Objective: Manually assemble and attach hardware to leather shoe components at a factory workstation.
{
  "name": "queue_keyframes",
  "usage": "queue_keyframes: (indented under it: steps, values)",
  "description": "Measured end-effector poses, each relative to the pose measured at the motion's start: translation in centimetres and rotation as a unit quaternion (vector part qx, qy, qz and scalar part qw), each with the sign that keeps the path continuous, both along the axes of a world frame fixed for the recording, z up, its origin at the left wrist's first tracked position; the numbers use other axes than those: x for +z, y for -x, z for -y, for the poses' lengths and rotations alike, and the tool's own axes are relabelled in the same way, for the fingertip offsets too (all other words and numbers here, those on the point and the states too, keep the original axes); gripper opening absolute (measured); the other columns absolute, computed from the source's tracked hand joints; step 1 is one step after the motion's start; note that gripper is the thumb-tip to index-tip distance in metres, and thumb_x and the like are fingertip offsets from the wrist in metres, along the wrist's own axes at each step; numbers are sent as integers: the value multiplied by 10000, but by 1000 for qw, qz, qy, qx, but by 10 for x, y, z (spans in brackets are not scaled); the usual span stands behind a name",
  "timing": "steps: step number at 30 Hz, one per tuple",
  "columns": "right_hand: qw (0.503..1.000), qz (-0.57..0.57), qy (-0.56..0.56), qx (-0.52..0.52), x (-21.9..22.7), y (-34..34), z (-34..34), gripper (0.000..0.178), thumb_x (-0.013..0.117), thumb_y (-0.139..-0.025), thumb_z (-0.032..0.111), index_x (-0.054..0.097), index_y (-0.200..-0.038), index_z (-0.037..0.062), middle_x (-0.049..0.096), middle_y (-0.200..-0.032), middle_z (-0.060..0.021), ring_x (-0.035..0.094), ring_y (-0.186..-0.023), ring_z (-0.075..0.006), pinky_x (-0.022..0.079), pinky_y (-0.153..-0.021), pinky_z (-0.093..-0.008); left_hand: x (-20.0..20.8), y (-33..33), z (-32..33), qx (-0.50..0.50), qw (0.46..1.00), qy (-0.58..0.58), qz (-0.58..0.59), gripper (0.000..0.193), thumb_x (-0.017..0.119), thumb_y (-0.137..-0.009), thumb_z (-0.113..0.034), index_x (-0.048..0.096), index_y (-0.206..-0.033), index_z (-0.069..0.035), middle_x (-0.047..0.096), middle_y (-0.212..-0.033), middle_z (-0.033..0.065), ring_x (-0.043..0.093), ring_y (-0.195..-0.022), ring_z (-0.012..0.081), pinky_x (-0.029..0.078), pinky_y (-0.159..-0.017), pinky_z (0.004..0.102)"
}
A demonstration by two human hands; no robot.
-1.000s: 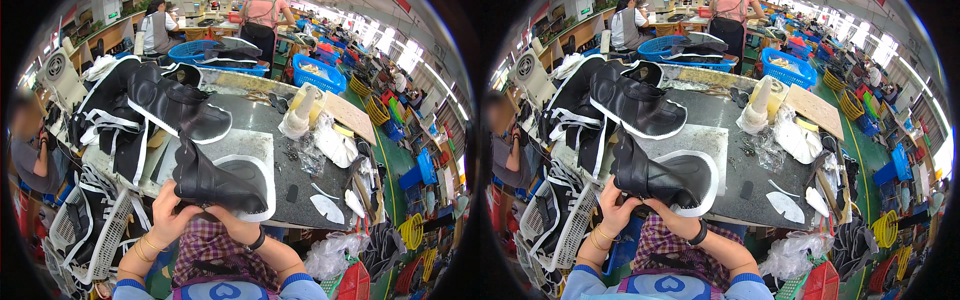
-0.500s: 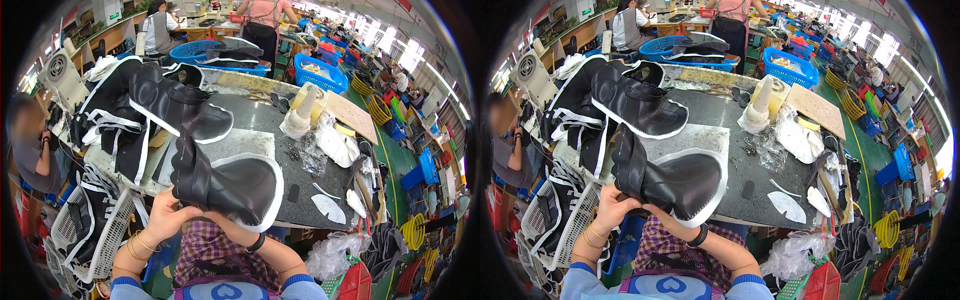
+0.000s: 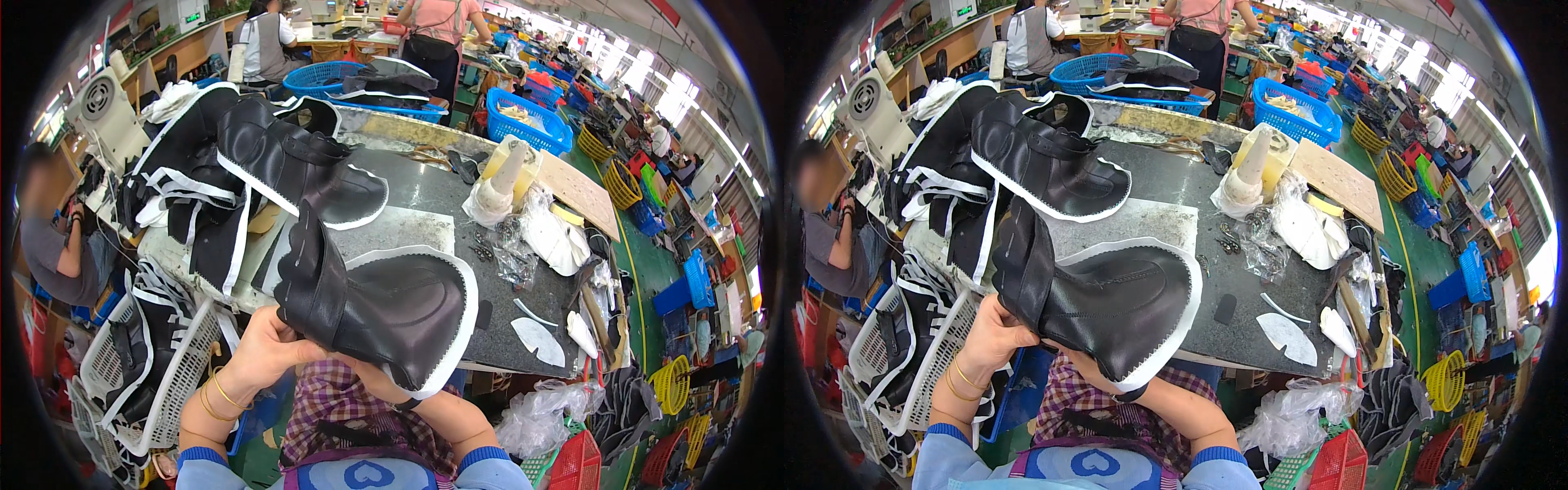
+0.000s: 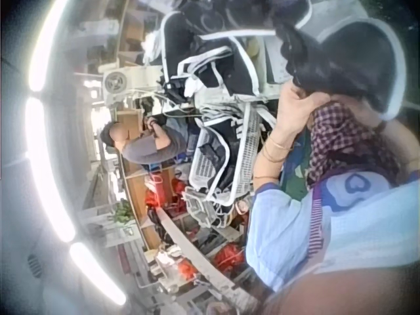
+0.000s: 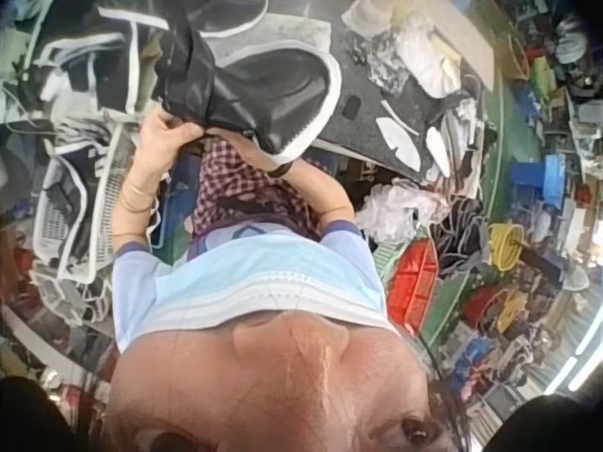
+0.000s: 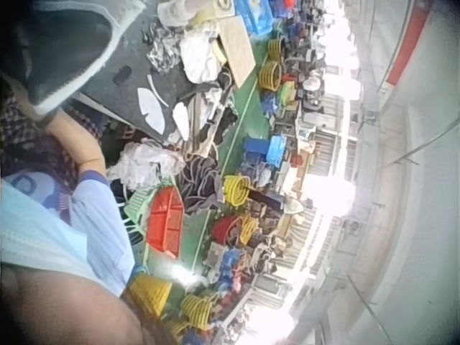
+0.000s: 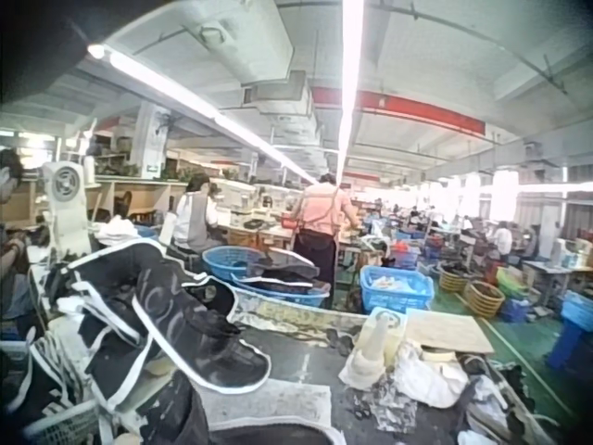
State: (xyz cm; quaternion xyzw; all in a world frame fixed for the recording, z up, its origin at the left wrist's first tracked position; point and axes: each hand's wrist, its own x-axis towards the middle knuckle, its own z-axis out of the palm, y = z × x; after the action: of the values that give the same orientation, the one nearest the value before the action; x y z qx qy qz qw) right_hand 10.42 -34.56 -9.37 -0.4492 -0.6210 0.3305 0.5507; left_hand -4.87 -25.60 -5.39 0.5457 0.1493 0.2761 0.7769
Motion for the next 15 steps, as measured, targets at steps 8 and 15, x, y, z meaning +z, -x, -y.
queue_keyframes:
  steps: [8,15]
  values:
    - [970,-229,78,22,-25,13,-3,199,477,-865,50,594,-1024,24,602,-978,-41,547,-886,-113,430,-782,-252,-5,-10,19,235,929,-286,4,312,686,-636,47,574,-927,54,583,-935,93,559,-863,163,438,-773,270]
    - [977,-206,33,-33,12,18,10,203,532,-807,-12,582,-1000,-45,592,-990,-114,569,-898,-183,441,-823,-295,-8,-12,-7,269,786,-556,32,366,747,-613,-237,483,-638,15,501,-766,159,475,-692,305,392,-590,370]
